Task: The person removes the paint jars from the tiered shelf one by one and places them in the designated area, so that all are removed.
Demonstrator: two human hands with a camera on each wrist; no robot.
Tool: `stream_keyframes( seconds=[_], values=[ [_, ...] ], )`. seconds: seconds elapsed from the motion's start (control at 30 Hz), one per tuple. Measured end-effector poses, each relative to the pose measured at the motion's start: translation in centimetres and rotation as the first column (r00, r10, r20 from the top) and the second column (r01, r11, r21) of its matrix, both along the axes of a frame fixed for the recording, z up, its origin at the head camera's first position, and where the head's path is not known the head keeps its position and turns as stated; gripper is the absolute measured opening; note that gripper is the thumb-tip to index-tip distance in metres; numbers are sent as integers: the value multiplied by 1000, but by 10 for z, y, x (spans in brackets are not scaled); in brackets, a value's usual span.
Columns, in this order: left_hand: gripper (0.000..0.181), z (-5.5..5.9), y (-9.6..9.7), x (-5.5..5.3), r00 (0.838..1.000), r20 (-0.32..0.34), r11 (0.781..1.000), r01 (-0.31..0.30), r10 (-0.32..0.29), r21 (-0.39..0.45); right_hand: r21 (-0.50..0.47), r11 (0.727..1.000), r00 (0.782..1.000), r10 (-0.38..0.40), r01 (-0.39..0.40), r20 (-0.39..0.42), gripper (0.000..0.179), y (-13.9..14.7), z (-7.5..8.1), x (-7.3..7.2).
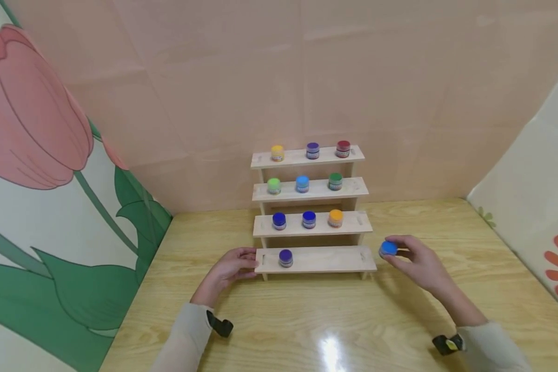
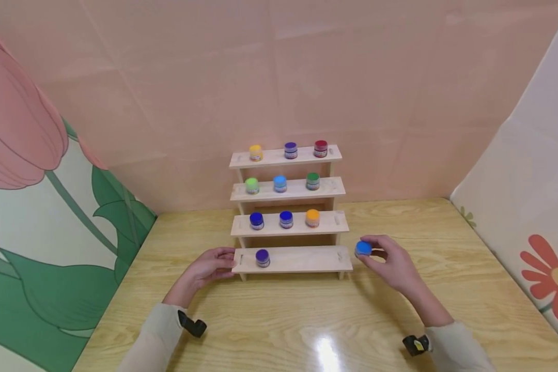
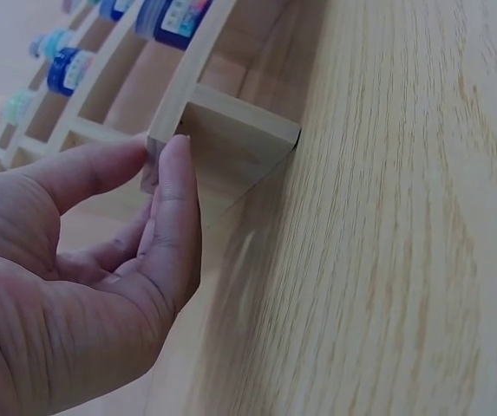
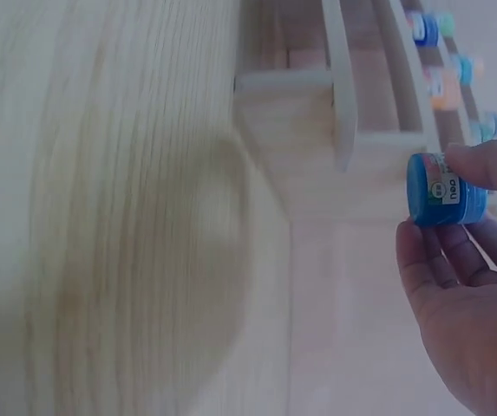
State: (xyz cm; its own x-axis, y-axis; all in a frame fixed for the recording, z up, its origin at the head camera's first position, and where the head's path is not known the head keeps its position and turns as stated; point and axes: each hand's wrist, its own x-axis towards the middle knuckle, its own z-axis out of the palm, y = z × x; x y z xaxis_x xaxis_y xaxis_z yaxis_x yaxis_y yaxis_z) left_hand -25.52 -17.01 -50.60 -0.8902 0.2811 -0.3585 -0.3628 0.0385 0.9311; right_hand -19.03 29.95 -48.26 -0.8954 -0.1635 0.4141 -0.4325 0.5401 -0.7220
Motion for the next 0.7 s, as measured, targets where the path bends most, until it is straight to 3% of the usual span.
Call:
stream_keyframes(
  seconds=[0.2, 0.4, 0.7],
  values=[
    [53, -2, -1, -1, 1000, -3, 1000, 4, -4, -2, 30, 998, 996, -51, 49, 74, 44, 19, -5, -5],
    [55, -2, -2, -2, 1000, 5, 1000, 12, -12, 3, 40, 997, 993, -67, 63, 92, 46, 33, -10, -15],
    [56, -2, -2, -3, 1000, 28, 1000, 8, -8, 2, 74, 994, 976, -91, 77, 200, 53, 48, -20, -31]
  ],
)
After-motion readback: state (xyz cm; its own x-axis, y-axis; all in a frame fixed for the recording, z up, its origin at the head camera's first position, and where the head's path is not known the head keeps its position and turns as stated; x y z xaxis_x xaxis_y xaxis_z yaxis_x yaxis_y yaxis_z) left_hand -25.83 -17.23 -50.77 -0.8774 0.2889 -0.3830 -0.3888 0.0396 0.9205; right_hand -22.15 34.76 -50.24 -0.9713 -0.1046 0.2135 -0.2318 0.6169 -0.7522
